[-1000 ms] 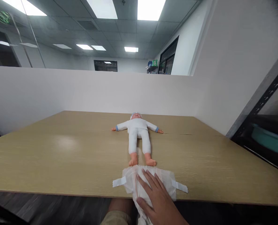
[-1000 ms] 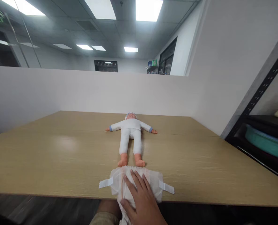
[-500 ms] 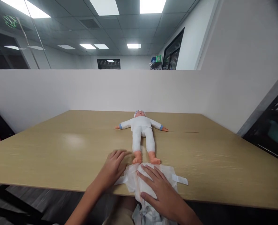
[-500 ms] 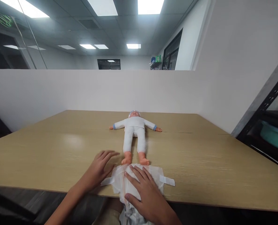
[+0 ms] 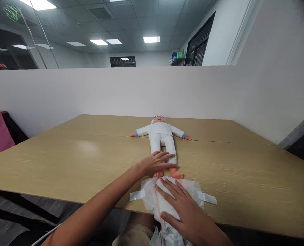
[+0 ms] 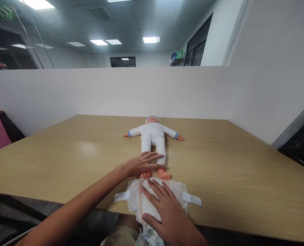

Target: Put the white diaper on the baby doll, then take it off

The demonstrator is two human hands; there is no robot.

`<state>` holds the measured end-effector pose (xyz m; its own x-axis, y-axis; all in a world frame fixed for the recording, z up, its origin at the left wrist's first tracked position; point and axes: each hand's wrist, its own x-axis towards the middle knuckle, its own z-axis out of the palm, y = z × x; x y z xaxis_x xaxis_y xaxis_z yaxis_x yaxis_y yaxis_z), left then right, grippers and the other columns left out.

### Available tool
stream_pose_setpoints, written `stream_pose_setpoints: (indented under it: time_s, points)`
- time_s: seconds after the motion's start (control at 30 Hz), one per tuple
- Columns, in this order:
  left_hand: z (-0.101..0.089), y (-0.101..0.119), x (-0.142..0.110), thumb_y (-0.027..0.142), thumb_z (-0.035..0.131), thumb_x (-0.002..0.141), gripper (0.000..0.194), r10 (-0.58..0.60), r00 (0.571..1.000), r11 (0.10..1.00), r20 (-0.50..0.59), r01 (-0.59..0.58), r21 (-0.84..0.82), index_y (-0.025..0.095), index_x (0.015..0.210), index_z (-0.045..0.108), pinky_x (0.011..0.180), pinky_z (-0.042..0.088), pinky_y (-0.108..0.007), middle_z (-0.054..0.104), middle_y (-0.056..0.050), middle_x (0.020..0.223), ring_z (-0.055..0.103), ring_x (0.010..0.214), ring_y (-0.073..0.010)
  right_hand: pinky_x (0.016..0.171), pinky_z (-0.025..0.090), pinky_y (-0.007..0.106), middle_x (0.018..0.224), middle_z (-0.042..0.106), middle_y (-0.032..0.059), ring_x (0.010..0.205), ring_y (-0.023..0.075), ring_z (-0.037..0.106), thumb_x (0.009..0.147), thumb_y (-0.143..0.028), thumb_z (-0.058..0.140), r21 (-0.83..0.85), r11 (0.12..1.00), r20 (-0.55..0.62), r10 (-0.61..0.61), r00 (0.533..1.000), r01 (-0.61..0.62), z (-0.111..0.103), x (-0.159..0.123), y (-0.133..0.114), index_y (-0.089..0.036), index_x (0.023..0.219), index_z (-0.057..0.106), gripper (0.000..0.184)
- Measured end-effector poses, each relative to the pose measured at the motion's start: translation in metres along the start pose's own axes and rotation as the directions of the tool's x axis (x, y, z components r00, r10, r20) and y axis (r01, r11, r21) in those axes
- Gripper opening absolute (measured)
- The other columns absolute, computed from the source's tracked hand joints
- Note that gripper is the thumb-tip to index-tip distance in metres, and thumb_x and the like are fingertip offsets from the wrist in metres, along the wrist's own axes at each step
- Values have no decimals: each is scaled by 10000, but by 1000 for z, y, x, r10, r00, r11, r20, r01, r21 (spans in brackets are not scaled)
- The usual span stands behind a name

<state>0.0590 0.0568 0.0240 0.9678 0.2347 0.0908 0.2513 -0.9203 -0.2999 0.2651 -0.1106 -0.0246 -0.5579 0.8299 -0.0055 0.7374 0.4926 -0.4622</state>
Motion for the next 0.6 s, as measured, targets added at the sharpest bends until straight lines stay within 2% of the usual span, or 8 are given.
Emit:
stream_pose_setpoints:
  time_s: [0.13, 0.2, 0.27, 0.37, 0.47, 0.53, 0.6]
  points:
    - [1, -6, 8, 247, 669, 984, 389, 78, 993, 996, -92, -81, -26, 227, 1371, 630, 1146, 419, -417, 528, -79, 1632, 516, 1421, -288, 1407, 157, 624, 1823, 85, -104, 1719, 275, 131, 1122, -673, 367, -5, 1000, 11, -10, 1000, 10, -3, 0, 1, -508, 1736, 155, 671]
    - [4, -9, 14, 262, 596, 1043, 238, 107, 987, 994, -116, -109, -8, 217, 1268, 663, 1065, 435, -422, 638, -81, 1500, 580, 1282, -274, 1414, 147, 610, 1822, 80, -109, 1721, 262, 117, 1146, -625, 324, -9, 1000, 13, -12, 1000, 12, -4, 0, 1, -492, 1743, 132, 641]
    - [6, -13, 20, 271, 586, 1051, 210, 122, 984, 992, -127, -123, -2, 216, 1235, 671, 1002, 439, -434, 684, -89, 1409, 598, 1187, -275, 1420, 145, 593, 1823, 85, -95, 1721, 264, 118, 1150, -601, 334, -6, 1000, 20, -13, 1000, 14, -5, 1, 2, -460, 1751, 123, 652]
    - [5, -19, 29, 289, 622, 1011, 259, 120, 981, 989, -149, -132, -70, 207, 1252, 673, 977, 441, -451, 695, -104, 1373, 590, 1160, -303, 1422, 154, 580, 1824, 102, -69, 1717, 274, 141, 1142, -584, 394, 3, 1000, 42, -14, 999, 14, -8, 1, 2, -424, 1757, 120, 693]
    - [-6, -29, 37, 285, 623, 979, 320, 71, 972, 953, -225, -133, -274, 199, 1283, 666, 1032, 448, -455, 703, -108, 1376, 584, 1179, -316, 1422, 152, 584, 1822, 122, -68, 1716, 274, 146, 1140, -580, 410, 23, 1000, 66, -20, 998, 18, -12, 4, 5, -424, 1755, 143, 688]
    - [-20, -38, 42, 282, 607, 970, 326, -13, 955, 886, -297, -126, -446, 206, 1282, 665, 1084, 446, -451, 724, -93, 1346, 592, 1165, -301, 1422, 155, 587, 1819, 150, -64, 1712, 277, 167, 1141, -585, 412, 46, 998, 64, -35, 997, 32, -15, 8, 9, -428, 1750, 179, 671]
    - [-36, -47, 47, 354, 648, 965, 317, -126, 930, 813, -346, -103, -573, 219, 1250, 678, 1095, 452, -452, 750, -74, 1266, 602, 1128, -288, 1421, 165, 591, 1815, 174, -57, 1706, 283, 195, 1139, -584, 424, 61, 997, 46, -57, 997, 54, -17, 14, 15, -434, 1746, 203, 663]
